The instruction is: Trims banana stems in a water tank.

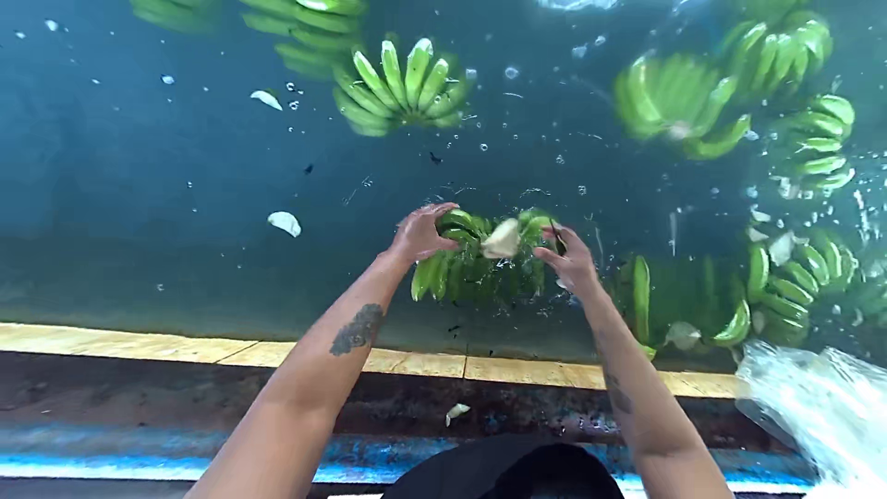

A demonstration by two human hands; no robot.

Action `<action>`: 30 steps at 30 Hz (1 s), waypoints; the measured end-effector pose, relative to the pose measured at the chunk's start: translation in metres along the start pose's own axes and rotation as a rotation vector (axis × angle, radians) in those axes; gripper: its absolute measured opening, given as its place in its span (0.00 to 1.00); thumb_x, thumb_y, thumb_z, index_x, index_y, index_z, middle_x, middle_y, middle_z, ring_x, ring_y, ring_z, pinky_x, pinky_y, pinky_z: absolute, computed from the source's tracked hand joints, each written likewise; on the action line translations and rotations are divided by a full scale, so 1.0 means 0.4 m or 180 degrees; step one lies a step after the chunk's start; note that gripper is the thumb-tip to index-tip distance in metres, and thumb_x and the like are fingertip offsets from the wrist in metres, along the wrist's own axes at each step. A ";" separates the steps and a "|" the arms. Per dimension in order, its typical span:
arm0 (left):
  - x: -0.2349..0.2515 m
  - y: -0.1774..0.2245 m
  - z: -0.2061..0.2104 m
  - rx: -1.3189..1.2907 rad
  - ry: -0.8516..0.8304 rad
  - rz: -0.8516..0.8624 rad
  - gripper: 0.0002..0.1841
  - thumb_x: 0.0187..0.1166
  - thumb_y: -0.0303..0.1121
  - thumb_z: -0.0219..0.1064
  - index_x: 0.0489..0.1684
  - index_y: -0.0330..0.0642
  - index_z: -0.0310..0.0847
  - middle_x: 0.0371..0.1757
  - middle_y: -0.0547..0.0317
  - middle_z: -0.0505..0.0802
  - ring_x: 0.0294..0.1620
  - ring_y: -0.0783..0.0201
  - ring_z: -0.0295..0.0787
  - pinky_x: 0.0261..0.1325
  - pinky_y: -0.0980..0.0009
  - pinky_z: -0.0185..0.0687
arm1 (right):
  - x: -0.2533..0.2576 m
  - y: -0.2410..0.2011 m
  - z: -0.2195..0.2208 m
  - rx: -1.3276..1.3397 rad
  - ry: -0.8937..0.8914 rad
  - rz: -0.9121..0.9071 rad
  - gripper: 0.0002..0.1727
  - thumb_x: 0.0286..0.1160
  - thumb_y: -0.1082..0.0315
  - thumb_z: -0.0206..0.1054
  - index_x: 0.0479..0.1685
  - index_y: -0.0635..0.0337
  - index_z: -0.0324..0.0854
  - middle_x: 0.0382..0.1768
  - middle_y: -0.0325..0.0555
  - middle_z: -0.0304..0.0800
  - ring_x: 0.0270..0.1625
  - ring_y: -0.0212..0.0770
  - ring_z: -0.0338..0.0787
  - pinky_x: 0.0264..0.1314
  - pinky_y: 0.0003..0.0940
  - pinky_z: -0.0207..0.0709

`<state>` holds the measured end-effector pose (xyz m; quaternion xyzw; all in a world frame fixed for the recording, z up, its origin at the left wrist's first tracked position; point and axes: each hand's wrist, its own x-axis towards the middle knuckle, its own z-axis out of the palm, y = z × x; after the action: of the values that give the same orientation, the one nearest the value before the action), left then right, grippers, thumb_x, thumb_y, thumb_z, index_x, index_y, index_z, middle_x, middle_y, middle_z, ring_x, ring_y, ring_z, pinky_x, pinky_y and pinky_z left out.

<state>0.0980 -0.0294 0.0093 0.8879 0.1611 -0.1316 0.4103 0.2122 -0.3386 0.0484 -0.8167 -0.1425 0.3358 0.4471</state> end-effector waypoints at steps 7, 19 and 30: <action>0.004 0.008 -0.061 0.0197 0.0195 -0.0306 0.41 0.54 0.43 0.90 0.76 0.57 0.81 0.69 0.47 0.89 0.72 0.43 0.83 0.72 0.32 0.74 | 0.023 0.001 0.094 0.1403 -0.0331 -0.0501 0.13 0.65 0.72 0.77 0.48 0.67 0.86 0.35 0.41 0.92 0.24 0.26 0.81 0.26 0.24 0.77; -0.307 0.067 0.214 -0.3660 0.0473 -0.2899 0.41 0.84 0.58 0.61 0.91 0.44 0.54 0.82 0.37 0.74 0.80 0.41 0.73 0.73 0.38 0.74 | -0.276 0.076 -0.136 -0.0415 0.0477 0.0210 0.38 0.68 0.55 0.77 0.78 0.64 0.74 0.67 0.53 0.87 0.61 0.43 0.88 0.63 0.45 0.83; -0.260 -0.075 0.198 -0.4841 0.0702 -0.2836 0.25 0.90 0.46 0.55 0.79 0.42 0.66 0.64 0.44 0.88 0.60 0.50 0.89 0.58 0.54 0.89 | -0.083 -0.033 0.086 -0.0945 0.0227 0.0369 0.23 0.89 0.60 0.57 0.75 0.63 0.78 0.61 0.61 0.90 0.61 0.57 0.91 0.66 0.59 0.80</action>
<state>-0.0169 -0.0905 -0.0229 0.2375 0.5741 -0.0500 0.7820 0.1653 -0.3271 0.0604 -0.8921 -0.1272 0.3071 0.3061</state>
